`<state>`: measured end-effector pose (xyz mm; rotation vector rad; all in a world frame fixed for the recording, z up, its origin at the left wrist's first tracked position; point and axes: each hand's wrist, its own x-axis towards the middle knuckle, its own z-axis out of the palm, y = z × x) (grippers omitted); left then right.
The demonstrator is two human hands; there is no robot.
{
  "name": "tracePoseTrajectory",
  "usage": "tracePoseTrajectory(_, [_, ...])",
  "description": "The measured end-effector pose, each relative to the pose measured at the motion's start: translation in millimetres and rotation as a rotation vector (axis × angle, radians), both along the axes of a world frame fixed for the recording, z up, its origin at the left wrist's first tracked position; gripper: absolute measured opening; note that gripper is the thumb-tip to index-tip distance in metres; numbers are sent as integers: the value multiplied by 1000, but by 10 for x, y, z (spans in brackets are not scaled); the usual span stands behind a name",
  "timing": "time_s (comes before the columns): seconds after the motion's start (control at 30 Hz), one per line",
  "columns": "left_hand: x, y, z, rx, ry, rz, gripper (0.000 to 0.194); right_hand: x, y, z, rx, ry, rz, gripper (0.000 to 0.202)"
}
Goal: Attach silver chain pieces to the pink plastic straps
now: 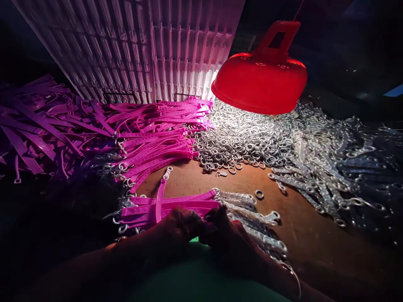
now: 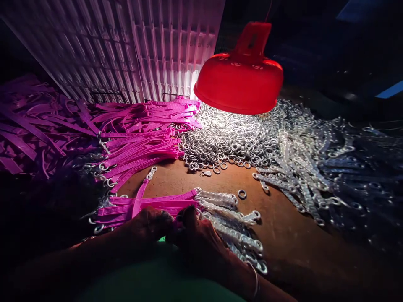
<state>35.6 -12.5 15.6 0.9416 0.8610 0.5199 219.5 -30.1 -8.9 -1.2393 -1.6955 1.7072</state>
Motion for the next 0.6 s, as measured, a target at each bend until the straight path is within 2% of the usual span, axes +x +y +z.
tracePoseTrajectory(0.1, [3, -38, 35, -38, 51, 36, 46, -41, 34, 21, -150, 46, 70, 38])
tracePoseTrajectory(0.3, [41, -6, -50, -255, -34, 71, 46, -73, 157, 105, 75, -68, 263, 12])
tracePoseTrajectory(0.4, [57, 46, -25, -328, -21, 68, 41, -82, 197, 149, 153, -120, 304, 10])
tracePoseTrajectory(0.47, [38, 103, 29, -280, -9, 28, 40, -80, 230, 206, 191, -133, 305, 7])
tracePoseTrajectory(0.53, [-27, 177, 82, -119, 40, -52, 40, -60, 282, 281, 237, -141, 313, 9])
tracePoseTrajectory(0.6, [-141, 253, 105, 63, 214, -32, 35, -21, 359, 347, 290, -138, 283, 11])
